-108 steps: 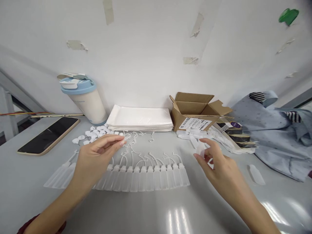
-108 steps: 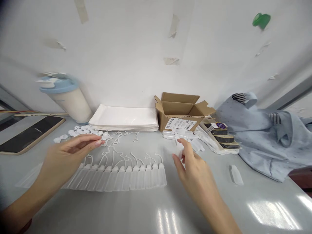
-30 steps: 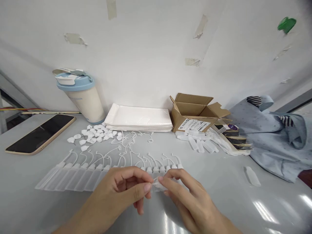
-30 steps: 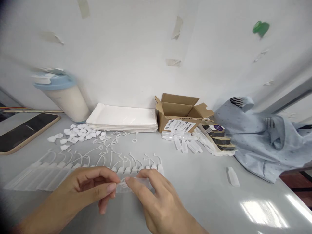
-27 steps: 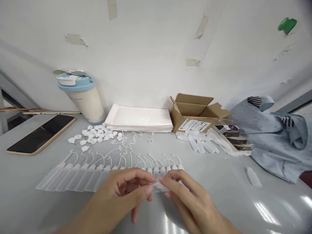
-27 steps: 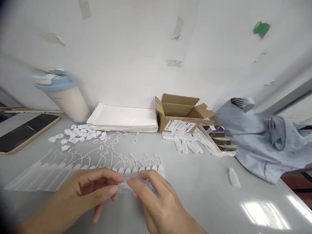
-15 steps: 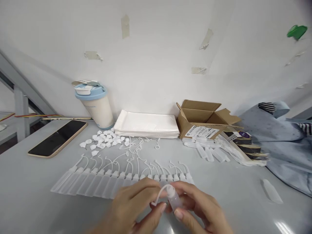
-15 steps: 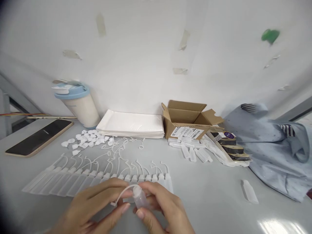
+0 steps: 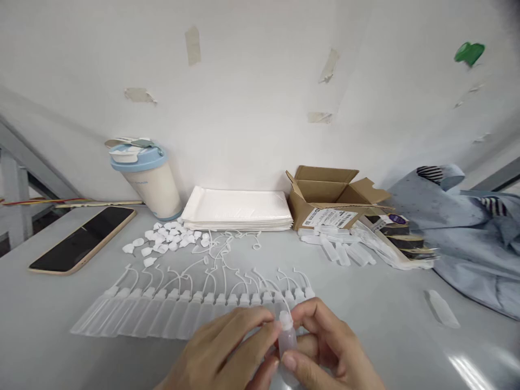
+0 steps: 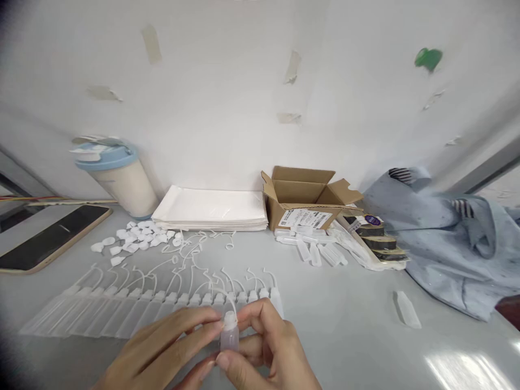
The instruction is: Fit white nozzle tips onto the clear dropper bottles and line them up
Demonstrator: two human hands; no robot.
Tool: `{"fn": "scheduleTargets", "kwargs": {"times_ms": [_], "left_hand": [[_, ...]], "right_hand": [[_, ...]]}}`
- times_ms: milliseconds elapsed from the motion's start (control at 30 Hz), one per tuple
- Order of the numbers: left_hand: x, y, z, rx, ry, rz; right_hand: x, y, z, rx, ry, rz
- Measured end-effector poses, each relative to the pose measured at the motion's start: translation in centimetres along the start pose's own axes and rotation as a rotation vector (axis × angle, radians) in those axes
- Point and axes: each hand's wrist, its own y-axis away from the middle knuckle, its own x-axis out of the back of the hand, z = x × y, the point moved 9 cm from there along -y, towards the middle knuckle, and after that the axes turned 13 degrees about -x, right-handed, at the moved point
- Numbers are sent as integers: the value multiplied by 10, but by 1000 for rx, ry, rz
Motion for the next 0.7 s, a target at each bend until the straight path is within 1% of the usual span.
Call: {"fn": "scheduleTargets", "kwargs": {"times_ms": [67,100,133,300,400,467,533,600,667,700], "left_hand": [[3,-1,3,-69,-16,57],[3,-1,4,-79,-18,57],[1,-2,3,-69,-14,34],[-9,-1,3,3,33,-175],[-9,0,3,14,36,-220],[-8,2,2,23,36,-233],[-8,4,2,27,35,-242],[-7,6,2,21,23,-245],[-7,7,2,14,11,-241],[-8,7,2,11,12,-239]], "right_hand": [[1,0,3,-54,-4,0],[2,-1,3,-64,-6,4],[2,-1,3,-61,-7,12],[5,0,-2,8,-25,82],[13,2,-14,65,63,167],[28,4,-26,94,139,270],[51,5,-40,112,215,378],[70,4,-51,101,336,412],[87,2,-57,50,490,415],[96,2,-59,30,553,446]]}}
